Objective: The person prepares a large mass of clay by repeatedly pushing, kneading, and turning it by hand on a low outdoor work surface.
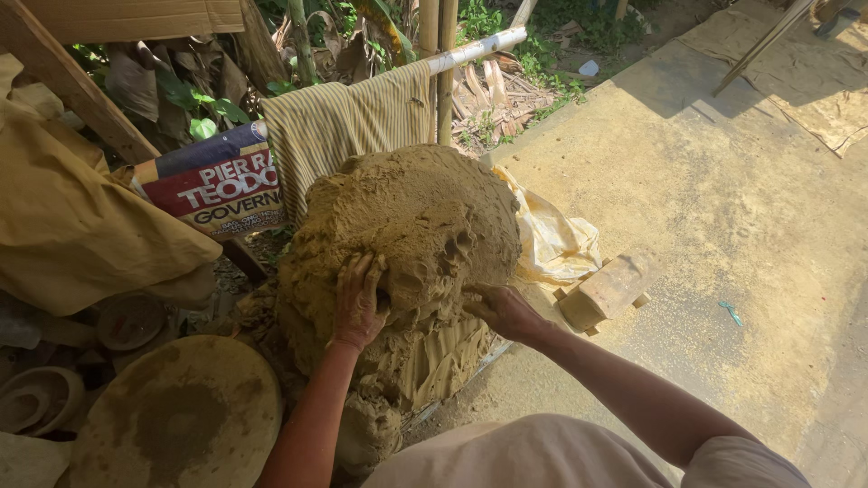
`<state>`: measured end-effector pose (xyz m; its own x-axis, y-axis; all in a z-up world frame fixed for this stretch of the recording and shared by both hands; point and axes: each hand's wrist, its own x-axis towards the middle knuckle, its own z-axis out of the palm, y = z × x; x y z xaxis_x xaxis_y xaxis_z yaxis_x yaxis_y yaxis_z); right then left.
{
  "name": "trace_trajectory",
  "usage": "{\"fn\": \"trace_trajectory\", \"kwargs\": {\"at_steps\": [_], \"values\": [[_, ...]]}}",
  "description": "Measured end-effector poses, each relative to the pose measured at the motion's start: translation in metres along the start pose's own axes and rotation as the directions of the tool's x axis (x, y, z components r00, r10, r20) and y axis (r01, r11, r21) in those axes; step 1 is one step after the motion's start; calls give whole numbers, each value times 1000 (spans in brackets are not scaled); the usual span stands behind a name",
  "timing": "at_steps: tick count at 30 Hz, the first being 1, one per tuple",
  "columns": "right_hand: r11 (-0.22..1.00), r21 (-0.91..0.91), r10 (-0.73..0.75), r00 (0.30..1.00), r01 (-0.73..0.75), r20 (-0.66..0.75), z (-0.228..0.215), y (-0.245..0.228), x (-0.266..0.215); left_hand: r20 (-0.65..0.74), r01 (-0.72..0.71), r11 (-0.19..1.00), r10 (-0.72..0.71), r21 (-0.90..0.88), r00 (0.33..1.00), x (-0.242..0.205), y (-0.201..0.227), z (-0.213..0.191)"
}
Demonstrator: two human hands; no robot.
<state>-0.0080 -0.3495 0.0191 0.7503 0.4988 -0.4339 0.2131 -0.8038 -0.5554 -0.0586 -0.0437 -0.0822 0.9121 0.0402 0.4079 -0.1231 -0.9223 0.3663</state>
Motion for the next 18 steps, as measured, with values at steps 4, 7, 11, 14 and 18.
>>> {"fn": "trace_trajectory", "kwargs": {"at_steps": [4, 7, 11, 14, 18], "values": [[903, -126, -420, 782, 411, -460, 17, -1, 44, 0, 4, 1000, -4, -5, 1000, 5, 2, -6], [745, -403, -665, 539, 531, -517, 31, 7, 79, 11, 10, 1000, -10, -18, 1000, 1, 1, -7], [773, -532, -609, 639, 345, -470, 44, 15, 89, 19, 13, 1000, -13, -6, 1000, 2, 0, -1], [824, -373, -539, 794, 427, -282, 71, 47, 63, 6, 4, 1000, -4, -6, 1000, -1, -2, 0], [983, -170, -58, 996, 69, 68, 86, 100, 25, -25, -42, 998, 41, -55, 999, -1, -1, 1]]}}
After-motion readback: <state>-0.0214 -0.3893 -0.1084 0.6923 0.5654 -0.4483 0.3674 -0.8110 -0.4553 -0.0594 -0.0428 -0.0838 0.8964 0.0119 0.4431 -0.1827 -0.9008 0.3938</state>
